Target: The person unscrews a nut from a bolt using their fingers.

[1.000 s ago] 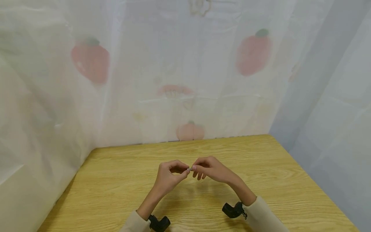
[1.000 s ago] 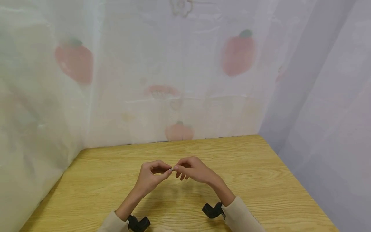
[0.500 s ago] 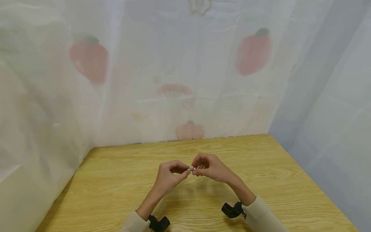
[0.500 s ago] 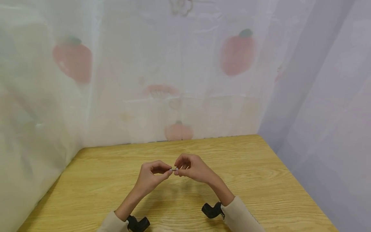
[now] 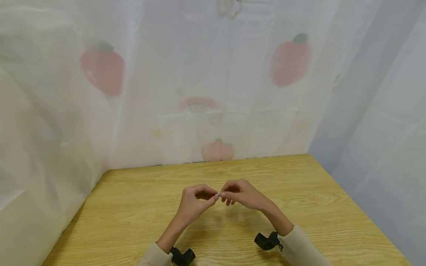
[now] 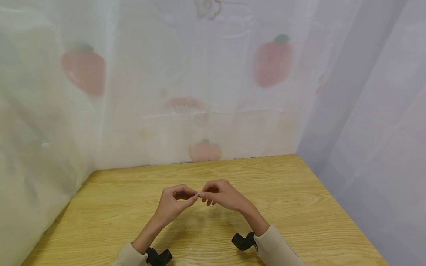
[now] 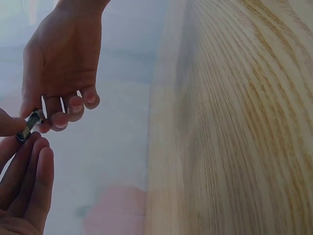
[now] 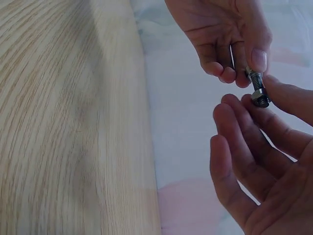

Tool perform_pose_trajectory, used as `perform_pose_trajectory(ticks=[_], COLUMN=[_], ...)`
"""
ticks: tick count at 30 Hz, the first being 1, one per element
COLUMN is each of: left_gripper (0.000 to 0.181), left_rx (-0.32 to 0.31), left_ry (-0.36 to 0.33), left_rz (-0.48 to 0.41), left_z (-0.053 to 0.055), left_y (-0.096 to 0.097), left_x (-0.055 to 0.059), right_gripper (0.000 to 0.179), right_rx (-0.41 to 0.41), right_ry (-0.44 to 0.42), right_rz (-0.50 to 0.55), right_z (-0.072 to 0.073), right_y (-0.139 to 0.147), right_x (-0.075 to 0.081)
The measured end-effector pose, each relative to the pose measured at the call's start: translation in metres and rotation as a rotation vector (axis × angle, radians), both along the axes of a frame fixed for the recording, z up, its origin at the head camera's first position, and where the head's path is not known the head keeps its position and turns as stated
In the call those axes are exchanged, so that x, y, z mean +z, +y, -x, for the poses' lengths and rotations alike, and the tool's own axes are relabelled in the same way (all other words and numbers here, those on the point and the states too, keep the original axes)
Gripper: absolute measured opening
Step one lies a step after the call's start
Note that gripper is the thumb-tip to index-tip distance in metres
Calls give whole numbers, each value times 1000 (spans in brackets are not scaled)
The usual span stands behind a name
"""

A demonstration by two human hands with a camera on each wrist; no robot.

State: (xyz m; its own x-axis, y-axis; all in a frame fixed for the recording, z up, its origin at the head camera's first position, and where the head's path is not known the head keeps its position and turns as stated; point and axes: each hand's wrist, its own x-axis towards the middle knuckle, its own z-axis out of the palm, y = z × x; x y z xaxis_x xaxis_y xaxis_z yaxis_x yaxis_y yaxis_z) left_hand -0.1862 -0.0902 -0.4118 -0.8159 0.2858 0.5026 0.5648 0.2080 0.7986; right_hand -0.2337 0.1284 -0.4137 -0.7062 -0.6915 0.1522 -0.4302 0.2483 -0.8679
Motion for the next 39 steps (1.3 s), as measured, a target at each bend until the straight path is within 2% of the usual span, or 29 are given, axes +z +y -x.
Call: perform_pose_trajectory(ticks=[7, 11, 17, 22, 39], left_gripper=[8, 7, 4, 4, 5], left_rx=[6, 5, 6, 16, 20], left_ry=[-26, -28, -9, -13, -4], left_rz=[4, -6, -12, -8, -26], left_z=[13, 17, 17, 17, 18], left_y=[-2, -3, -5, -4, -4], left_x=[-21, -26, -27, -26, -29], right_gripper=[12, 15, 19, 27, 28], right_rx=[17, 19, -15, -10, 31], right_ry=[68, 71, 28, 7, -3], right_rz=[71, 89, 22, -18, -21], right_z=[0, 0, 1, 1, 2], right_y=[-1, -2, -1, -1, 1], right_x=[-2, -3, -3, -2, -1])
